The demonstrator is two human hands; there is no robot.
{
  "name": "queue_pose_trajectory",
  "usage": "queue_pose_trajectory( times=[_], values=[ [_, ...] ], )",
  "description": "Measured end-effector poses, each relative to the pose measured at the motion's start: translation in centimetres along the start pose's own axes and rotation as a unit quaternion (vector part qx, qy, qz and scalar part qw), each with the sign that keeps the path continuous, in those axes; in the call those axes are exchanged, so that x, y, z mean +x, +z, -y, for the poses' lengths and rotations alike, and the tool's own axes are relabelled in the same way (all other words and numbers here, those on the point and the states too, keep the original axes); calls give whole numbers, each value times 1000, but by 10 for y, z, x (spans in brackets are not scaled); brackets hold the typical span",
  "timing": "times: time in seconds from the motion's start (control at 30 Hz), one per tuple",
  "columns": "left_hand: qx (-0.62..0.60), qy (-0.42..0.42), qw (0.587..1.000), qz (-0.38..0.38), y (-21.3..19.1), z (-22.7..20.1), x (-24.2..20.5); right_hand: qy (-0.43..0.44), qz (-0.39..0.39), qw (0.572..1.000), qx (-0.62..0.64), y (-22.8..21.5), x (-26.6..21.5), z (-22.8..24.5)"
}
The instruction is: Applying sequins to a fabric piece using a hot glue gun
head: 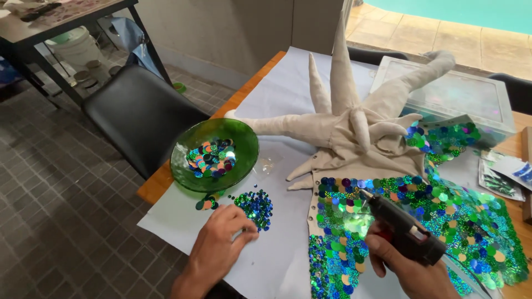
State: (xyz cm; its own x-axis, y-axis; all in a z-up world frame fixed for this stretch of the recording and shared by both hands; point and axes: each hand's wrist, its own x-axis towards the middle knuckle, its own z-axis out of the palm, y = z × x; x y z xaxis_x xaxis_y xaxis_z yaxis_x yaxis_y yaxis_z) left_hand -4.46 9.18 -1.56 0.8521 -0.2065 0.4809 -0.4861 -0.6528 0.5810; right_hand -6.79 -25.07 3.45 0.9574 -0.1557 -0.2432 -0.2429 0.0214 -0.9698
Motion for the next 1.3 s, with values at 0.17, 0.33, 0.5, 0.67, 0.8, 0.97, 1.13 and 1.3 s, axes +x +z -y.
queue_pose_trajectory(
  times=[0.17,0.33,0.5,0.67,0.8,0.97,1.13,1.3],
  values=[
    [48,28,990,129,8,1,21,-46,81,993,-74,-3,-1,10],
    [96,20,977,187,26,21,33,-38,64,996,-52,-3,1,8],
    [158,9,955,252,22,14,47,-33,72,996,-43,-4,4,9],
    [129,-65,943,299,5,-15,57,-41,59,994,-83,3,-2,24],
    [21,-58,969,237,2,-25,57,93,35,961,-257,16,-19,65],
    [-75,-153,947,273,12,-53,67,152,85,897,-407,23,-21,84],
    [-80,-205,925,309,17,-86,79,173,130,871,-440,28,-13,88],
    [-82,-209,922,315,33,-84,79,127,160,866,-457,25,6,67]
  ],
)
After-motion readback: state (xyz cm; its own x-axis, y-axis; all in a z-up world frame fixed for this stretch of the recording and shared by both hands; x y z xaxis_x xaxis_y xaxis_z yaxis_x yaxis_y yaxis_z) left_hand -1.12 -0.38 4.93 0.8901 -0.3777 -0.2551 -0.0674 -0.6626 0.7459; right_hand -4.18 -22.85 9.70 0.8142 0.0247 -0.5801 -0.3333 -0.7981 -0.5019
